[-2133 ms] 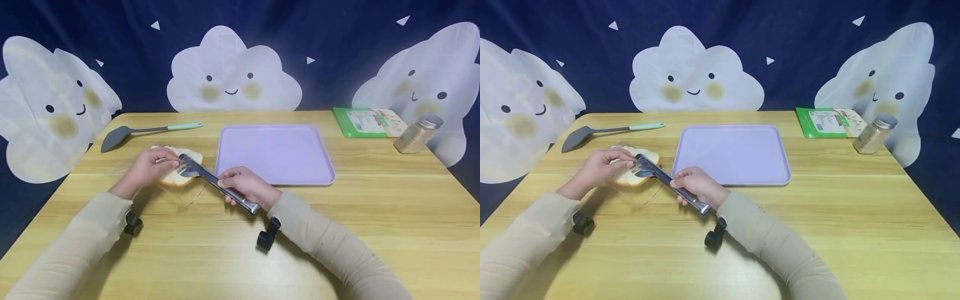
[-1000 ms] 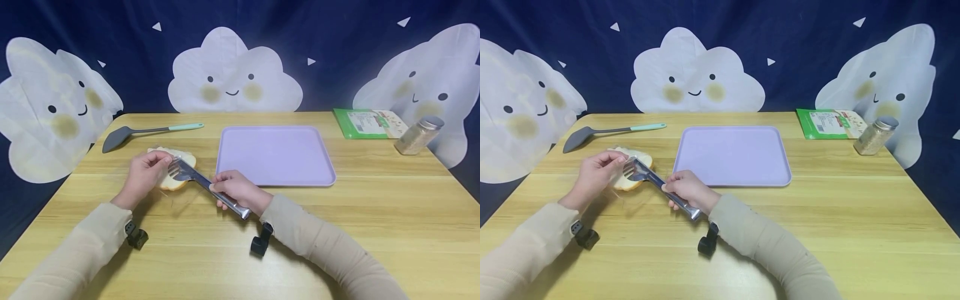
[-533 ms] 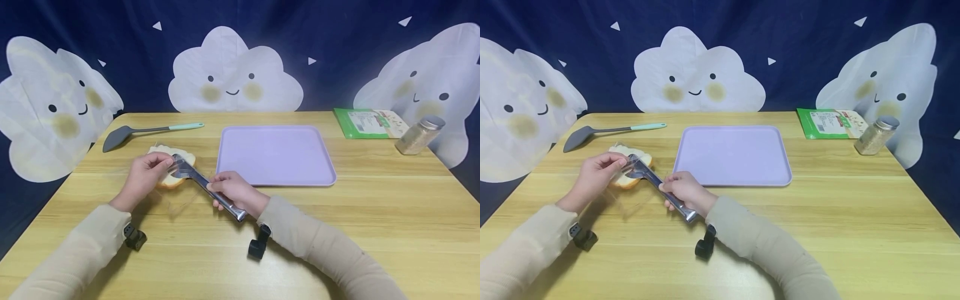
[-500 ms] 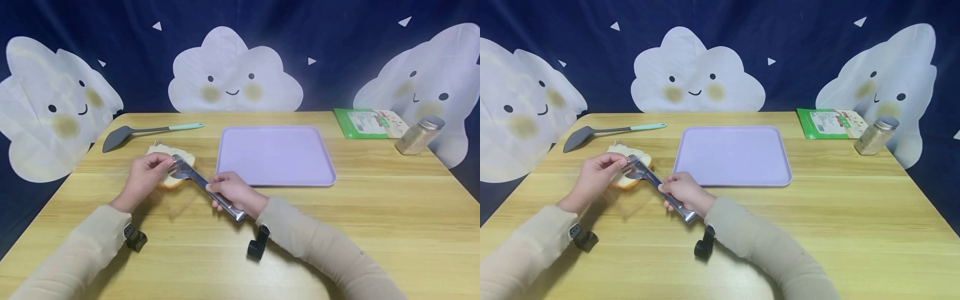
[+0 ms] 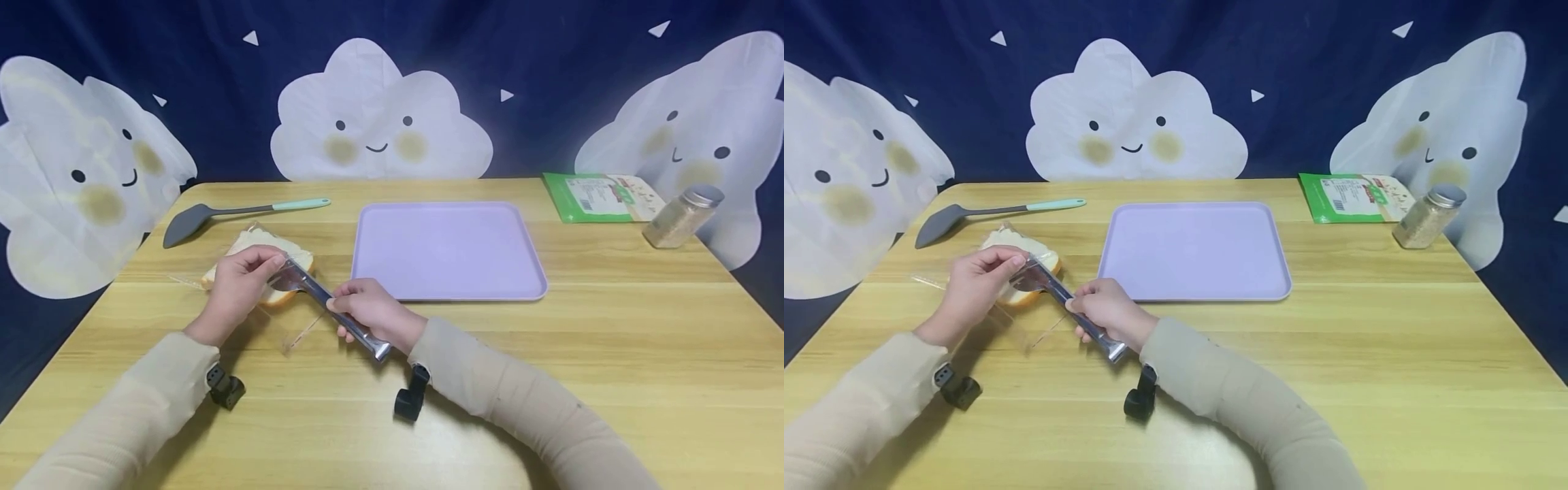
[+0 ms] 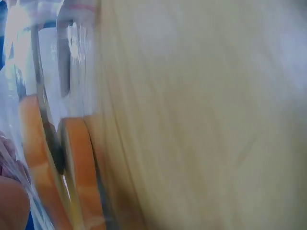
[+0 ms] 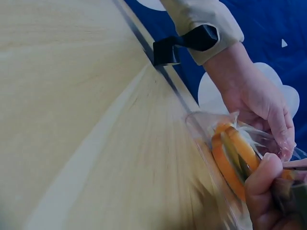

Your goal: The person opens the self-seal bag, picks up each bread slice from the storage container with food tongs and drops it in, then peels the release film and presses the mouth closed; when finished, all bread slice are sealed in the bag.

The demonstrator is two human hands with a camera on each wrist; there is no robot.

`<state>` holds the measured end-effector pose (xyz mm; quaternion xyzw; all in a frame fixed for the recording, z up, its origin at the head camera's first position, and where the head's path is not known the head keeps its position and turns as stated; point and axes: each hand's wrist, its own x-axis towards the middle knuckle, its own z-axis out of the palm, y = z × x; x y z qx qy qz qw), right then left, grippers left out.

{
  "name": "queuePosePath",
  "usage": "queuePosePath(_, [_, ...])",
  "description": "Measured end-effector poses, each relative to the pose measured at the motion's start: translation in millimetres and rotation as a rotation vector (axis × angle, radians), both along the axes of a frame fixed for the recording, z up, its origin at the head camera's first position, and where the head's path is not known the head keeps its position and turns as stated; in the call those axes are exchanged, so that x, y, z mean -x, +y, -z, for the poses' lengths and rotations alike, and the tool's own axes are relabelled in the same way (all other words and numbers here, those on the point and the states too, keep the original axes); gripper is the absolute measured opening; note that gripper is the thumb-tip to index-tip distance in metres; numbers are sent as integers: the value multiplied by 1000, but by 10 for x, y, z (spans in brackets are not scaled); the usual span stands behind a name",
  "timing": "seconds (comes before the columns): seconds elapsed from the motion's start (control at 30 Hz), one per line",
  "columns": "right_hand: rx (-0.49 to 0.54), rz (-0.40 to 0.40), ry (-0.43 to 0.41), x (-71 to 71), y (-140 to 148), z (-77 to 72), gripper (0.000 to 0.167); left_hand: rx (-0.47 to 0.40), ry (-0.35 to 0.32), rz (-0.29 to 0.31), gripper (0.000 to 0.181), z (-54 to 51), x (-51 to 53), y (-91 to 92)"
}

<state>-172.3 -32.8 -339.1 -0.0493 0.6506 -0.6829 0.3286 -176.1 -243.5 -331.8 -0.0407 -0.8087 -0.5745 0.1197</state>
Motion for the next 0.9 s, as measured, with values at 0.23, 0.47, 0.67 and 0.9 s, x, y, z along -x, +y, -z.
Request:
queuePosePath(0.23, [31,18,-6,-2,32,-13,24,114,24,-39,22,-23,0,-24])
queuePosePath(0.47, [19,32,-24,-32,-69,37,19,48,12,-17,24,-39,-39,46])
queuePosePath(0.67, [25,40,-22,-55,-103,42,16,99,-25,-90,24,-28,-45,45])
queuePosePath(0.9, [22,48,-18,-80,-118,-32,18,68,-18,-112,25,-27,-44,71])
